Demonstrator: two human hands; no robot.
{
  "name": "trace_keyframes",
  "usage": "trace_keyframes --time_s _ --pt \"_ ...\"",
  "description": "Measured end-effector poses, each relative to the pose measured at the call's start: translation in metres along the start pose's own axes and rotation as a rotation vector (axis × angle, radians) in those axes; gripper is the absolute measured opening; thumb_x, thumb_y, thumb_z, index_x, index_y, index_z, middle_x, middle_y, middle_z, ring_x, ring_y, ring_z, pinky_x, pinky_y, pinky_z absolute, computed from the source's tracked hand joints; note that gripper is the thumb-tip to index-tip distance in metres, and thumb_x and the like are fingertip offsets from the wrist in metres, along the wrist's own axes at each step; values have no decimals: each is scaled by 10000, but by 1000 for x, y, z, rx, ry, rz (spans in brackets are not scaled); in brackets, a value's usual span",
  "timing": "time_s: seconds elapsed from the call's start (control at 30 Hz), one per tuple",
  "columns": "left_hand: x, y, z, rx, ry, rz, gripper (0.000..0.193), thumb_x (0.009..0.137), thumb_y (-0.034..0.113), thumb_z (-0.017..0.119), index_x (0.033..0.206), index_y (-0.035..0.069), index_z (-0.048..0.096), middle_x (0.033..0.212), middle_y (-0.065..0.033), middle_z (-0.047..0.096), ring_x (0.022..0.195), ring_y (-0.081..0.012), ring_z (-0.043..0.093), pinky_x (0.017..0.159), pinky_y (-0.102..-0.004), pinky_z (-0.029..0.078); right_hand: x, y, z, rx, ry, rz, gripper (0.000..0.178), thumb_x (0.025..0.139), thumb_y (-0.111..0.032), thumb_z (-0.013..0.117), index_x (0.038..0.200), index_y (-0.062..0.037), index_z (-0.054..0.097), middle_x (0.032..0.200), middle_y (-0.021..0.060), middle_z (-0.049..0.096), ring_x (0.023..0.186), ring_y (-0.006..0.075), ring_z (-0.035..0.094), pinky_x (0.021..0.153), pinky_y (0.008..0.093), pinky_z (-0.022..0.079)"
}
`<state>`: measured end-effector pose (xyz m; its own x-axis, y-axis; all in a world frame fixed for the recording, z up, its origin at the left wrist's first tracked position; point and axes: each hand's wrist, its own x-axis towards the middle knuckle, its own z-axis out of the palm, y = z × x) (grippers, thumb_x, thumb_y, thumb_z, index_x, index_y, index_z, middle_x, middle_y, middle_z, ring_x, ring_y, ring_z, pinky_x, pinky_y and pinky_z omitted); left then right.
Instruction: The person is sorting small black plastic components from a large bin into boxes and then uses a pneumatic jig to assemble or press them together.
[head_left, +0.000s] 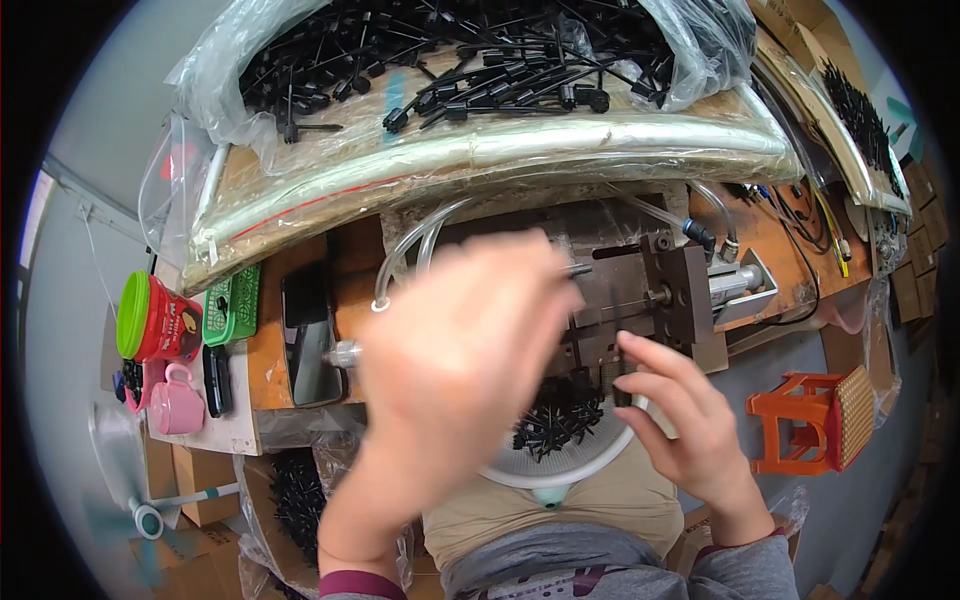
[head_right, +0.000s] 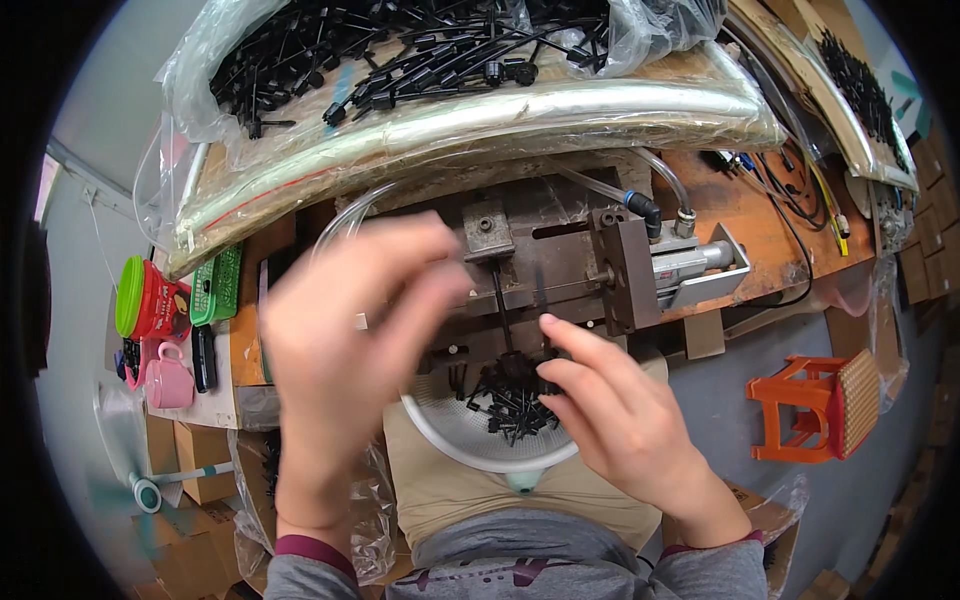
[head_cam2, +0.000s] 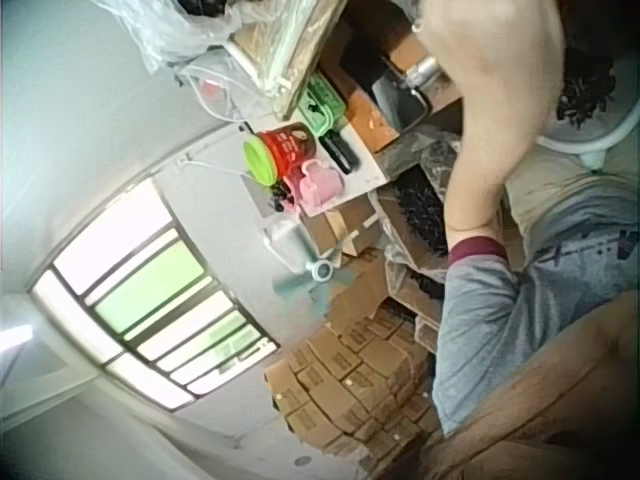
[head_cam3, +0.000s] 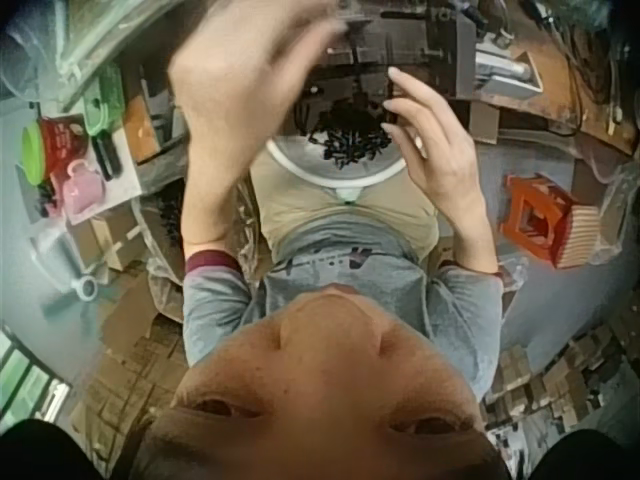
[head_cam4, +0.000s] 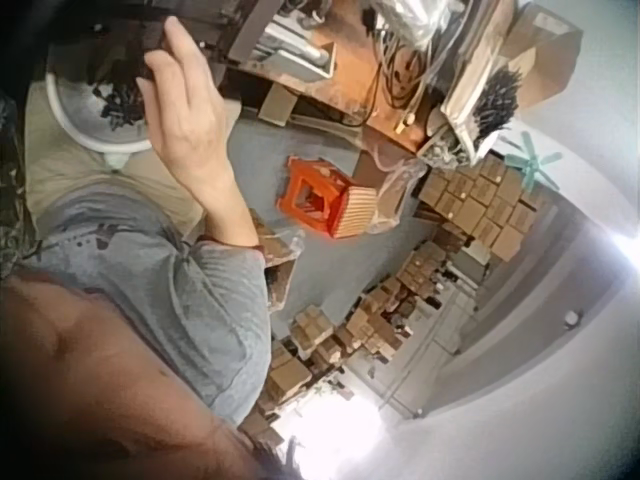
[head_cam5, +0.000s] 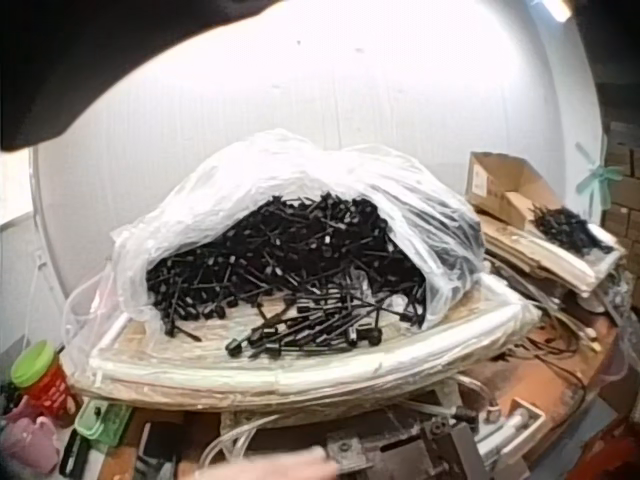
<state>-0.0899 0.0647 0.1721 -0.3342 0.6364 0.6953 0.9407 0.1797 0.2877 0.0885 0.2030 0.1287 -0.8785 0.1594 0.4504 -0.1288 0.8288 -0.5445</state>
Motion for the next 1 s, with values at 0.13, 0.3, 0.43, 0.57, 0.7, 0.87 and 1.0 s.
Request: trace_keyframes --time_s 0.13,0.3,0.43,0.57,0.7,0.87,1.0 --pt "58 -55 -3 250 194 116 195 762 65 744 953 82 707 879 -108 702 852 -289 671 763 -410 527 5 -3 13 -176 -100 -71 204 757 -19 677 944 -2 596 1296 214 601 821 214 681 679 297 529" --pt "84 -92 12 254 12 41 177 757 71 734 932 49 719 920 -115 709 848 -328 677 800 -414 533 19 -2 24 -335 -128 -170 152 754 -59 635 894 -22 590 1288 210 619 623 117 621 576 250 468" --pt "85 -88 1 171 -53 27 231 774 67 733 1001 25 723 983 -107 723 865 -221 698 802 -315 536 26 -4 17 -345 -173 -166 142 751 -60 633 884 -34 591 1268 207 634 600 95 613 555 239 448" --pt "64 -52 -23 -163 -46 -155 203 811 52 719 1011 23 739 905 -37 632 799 -106 652 706 -253 541 31 -6 6 -330 -219 -171 202 746 -89 700 903 -38 584 1210 180 661 655 140 639 587 273 468" --pt "28 -17 -34 -361 -47 -288 270 704 -32 811 963 -6 737 924 -31 569 790 -85 620 597 -164 528 67 1 -17 -226 -108 -203 263 756 -126 754 951 -49 594 958 109 667 760 245 661 655 355 498" --pt "-16 20 -31 -301 -166 -286 316 665 9 842 964 22 742 1228 -155 635 929 -180 693 698 -266 610 164 22 -23 -325 269 -347 120 766 -24 666 880 -48 638 839 111 640 827 313 654 707 421 517" --pt "-47 39 -4 -192 -245 -220 279 710 57 816 967 18 714 1290 -185 624 888 -258 714 735 -292 581 226 41 -18 -611 132 -441 264 719 38 672 970 -44 665 986 89 629 886 266 647 741 383 539"
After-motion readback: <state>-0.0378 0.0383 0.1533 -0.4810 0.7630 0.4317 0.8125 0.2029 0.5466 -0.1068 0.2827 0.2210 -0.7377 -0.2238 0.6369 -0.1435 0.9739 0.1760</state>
